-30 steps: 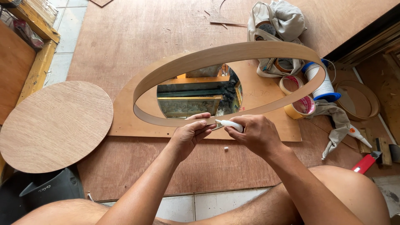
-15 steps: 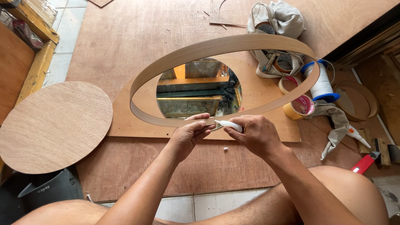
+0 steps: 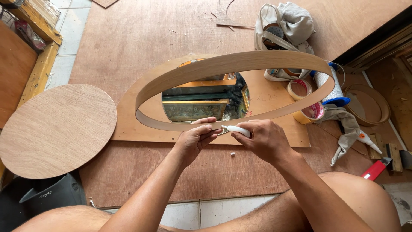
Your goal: The person applies glue to a thin wooden strip and attaches it to the edge of a round mirror. They then pick up a round wooden board and place it over the mirror to check the fit.
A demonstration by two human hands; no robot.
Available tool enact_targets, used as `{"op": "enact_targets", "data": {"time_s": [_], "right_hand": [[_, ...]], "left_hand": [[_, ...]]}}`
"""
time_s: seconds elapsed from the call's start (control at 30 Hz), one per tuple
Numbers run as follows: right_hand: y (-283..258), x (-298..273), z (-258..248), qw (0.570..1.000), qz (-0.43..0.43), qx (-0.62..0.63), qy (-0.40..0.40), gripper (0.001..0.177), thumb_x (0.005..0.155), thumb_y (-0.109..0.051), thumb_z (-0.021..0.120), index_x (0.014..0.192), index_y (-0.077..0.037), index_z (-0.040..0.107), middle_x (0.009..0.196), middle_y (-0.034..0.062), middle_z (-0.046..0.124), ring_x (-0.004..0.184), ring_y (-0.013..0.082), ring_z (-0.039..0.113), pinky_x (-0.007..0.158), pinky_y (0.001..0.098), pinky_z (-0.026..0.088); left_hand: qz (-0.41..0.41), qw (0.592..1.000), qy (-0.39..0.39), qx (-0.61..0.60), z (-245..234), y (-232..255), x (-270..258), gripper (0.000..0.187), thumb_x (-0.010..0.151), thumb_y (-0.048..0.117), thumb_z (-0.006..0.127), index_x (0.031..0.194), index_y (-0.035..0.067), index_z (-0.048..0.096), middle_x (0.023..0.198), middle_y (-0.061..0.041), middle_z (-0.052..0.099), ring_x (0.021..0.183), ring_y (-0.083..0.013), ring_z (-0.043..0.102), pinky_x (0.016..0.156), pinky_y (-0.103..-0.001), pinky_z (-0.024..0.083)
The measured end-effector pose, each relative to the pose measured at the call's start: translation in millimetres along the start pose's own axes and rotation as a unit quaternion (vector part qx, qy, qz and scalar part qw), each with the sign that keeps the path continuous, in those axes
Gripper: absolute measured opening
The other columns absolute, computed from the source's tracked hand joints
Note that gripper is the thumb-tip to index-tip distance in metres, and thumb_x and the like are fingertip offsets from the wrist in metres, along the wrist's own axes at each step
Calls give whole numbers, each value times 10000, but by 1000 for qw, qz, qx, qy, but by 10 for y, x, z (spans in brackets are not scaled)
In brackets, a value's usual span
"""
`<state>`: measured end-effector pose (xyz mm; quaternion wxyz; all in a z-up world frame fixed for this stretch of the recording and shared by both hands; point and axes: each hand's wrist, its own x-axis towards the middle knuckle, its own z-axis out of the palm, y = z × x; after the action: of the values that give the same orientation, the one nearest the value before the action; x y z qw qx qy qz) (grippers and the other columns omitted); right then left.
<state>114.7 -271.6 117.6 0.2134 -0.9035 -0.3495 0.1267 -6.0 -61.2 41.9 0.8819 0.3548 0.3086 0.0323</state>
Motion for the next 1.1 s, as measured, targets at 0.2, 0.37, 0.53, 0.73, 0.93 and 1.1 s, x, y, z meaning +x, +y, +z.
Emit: {"op": "enact_targets", "data": {"time_s": [0.2, 0.37, 0.53, 0.73, 0.93, 1.1], "right_hand": [[69, 23, 43, 999, 3, 37, 9, 238, 924, -498, 796, 1097, -369, 897, 872, 3, 820, 891, 265, 811, 842, 476, 652], [168, 12, -95, 961, -91, 236, 114, 175, 958, -303, 819, 1062, -203, 918, 846, 45, 785, 708, 142, 693, 642, 306, 591], [455, 29, -69, 937, -154, 288, 121, 200, 982, -304, 802, 1052, -157, 919, 886, 41, 751, 752, 135, 664, 692, 289, 583], [522, 39, -80, 955, -155, 239, 79, 189, 908, -212, 850, 1079, -182, 926, 925, 47, 771, 814, 175, 699, 734, 343, 617], [712, 80, -28, 977, -72, 195, 55, 271, 860, -138, 848, 1124, -101, 896, 1000, 138, 844, 877, 255, 774, 762, 380, 661], [1253, 300, 221, 983, 120, 92, 109, 297, 857, -258, 879, 1147, -323, 891, 1009, -24, 875, 969, 149, 839, 820, 355, 673]], "left_hand": [[4, 1000, -5, 1, -16, -25, 34, 465, 1016, 12, 693, 1481, 1, 722, 1271, -305, 810, 1143, -370, 821, 944, -370, 702], [0, 1000, 2, -6, 20, 46, -30, 466, 1013, 27, 688, 1476, 12, 730, 1250, -304, 809, 1156, -388, 817, 911, -373, 710], [-3, 1000, 2, -19, -23, 28, 53, 481, 1001, 32, 690, 1480, 31, 727, 1238, -303, 802, 1162, -408, 814, 894, -400, 717], [29, 998, 46, -31, -157, -33, 187, 474, 980, -10, 691, 1450, 33, 739, 1218, -292, 776, 1135, -420, 823, 922, -381, 715], [44, 997, 56, -24, -90, 16, 125, 462, 1006, -23, 689, 1462, 45, 712, 1275, -313, 756, 1182, -427, 805, 959, -378, 700], [35, 997, 62, -24, -73, 27, 97, 440, 1020, -13, 680, 1452, 66, 710, 1267, -274, 762, 1176, -400, 813, 931, -350, 707]]}}
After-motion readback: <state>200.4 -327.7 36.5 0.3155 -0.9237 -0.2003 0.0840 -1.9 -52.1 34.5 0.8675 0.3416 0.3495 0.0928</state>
